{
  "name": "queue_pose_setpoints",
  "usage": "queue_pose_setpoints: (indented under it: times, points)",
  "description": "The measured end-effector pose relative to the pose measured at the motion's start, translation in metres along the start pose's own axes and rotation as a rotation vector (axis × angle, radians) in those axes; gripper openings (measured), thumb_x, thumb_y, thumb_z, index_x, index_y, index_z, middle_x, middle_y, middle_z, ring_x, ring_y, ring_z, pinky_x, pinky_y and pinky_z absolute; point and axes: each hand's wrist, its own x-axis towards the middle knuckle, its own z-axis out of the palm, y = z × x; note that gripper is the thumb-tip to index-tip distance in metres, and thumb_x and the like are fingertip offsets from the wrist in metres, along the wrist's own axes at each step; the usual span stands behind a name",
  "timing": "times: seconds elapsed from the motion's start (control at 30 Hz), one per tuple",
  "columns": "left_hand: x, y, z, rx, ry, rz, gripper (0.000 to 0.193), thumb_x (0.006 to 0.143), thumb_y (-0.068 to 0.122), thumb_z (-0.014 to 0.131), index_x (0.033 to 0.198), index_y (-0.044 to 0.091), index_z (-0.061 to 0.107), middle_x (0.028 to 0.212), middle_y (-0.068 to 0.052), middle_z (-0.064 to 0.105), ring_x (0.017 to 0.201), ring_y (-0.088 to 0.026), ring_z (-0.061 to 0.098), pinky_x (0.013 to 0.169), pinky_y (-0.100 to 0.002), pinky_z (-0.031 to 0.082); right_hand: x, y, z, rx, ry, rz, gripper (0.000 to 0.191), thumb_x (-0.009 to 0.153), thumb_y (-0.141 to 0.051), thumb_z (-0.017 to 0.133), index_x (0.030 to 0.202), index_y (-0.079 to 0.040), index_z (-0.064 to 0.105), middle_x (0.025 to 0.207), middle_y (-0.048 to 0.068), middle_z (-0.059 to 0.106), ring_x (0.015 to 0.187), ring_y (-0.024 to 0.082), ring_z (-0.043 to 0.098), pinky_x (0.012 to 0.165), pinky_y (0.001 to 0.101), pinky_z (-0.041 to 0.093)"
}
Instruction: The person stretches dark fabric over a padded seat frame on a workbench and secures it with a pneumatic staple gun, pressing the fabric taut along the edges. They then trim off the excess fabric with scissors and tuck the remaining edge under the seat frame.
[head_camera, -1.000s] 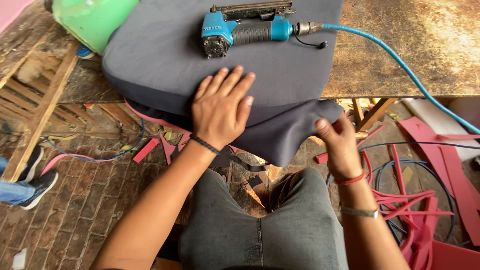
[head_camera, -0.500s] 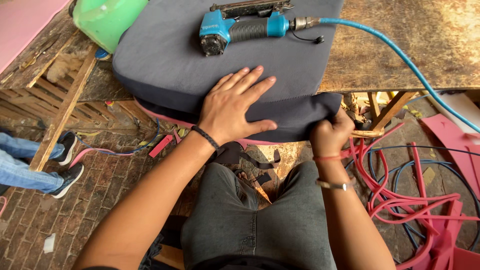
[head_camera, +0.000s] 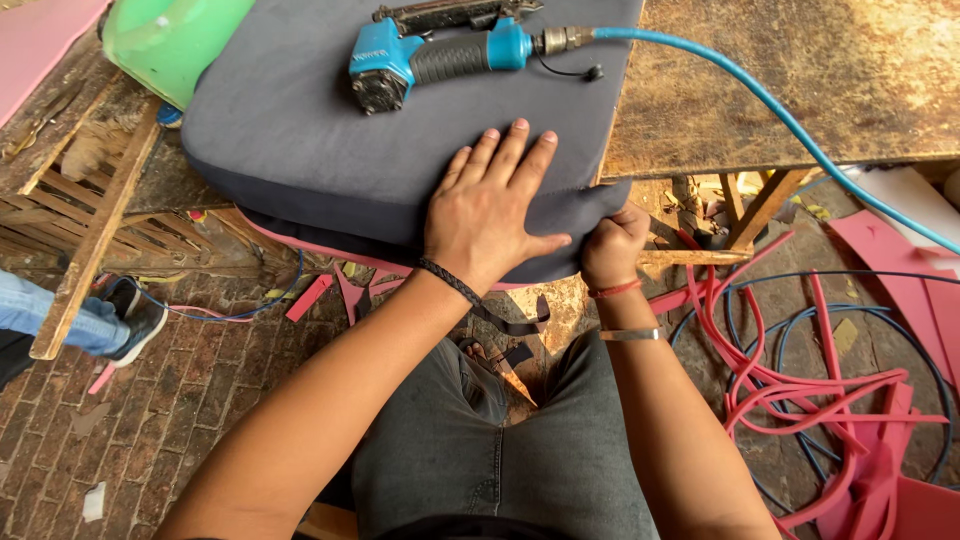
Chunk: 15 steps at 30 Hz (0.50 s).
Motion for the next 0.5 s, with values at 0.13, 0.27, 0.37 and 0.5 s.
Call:
queue_pose_setpoints:
  times: [0.13,0.27,0.37,0.5]
  points:
    - [-0.009,0.002,0.012,-0.028,0.068,-0.001,0.1,0.074,0.068,0.077,0.153,0.018,0.042,0.156,-0.01,0.044,0.142,-0.032,0.044,0.119,-0.047,0.032,0.003,0.001,0.003,-0.177,0.011,-0.069,0.034,0.077,0.013,0.039,0.09,0.006,0.07,0.085,0.004,0.072,0.074,0.009,0.061,0.069,0.0236,0.052]
    - [-0.042,-0.01,0.018,-0.053,0.254,0.134,0.083,0.089,0.051,0.078,0.158,0.019,0.043,0.162,-0.007,0.043,0.148,-0.029,0.044,0.125,-0.046,0.033,0.01,0.005,-0.001,-0.514,0.04,-0.199,0.02,0.08,0.012,0.044,0.079,0.006,0.063,0.07,0.004,0.063,0.065,0.009,0.054,0.06,0.0272,0.044]
    - [-0.065,-0.03,0.016,-0.131,0.262,0.202,0.079,0.092,0.04,0.078,0.159,0.02,0.042,0.166,-0.005,0.041,0.152,-0.027,0.043,0.128,-0.046,0.033,0.02,0.006,-0.009,-0.432,0.003,-0.134,0.017,0.079,0.013,0.044,0.07,0.005,0.056,0.062,0.002,0.055,0.057,0.008,0.046,0.055,0.0281,0.035]
    - [-0.061,-0.112,-0.01,-0.111,0.104,0.265,0.09,0.08,0.05,0.084,0.157,0.028,0.043,0.164,-0.004,0.042,0.151,-0.026,0.043,0.125,-0.047,0.033,0.022,0.008,-0.011,-0.18,-0.115,-0.08,0.024,0.077,0.012,0.039,0.081,0.005,0.062,0.079,-0.002,0.063,0.07,0.006,0.051,0.065,0.0249,0.04]
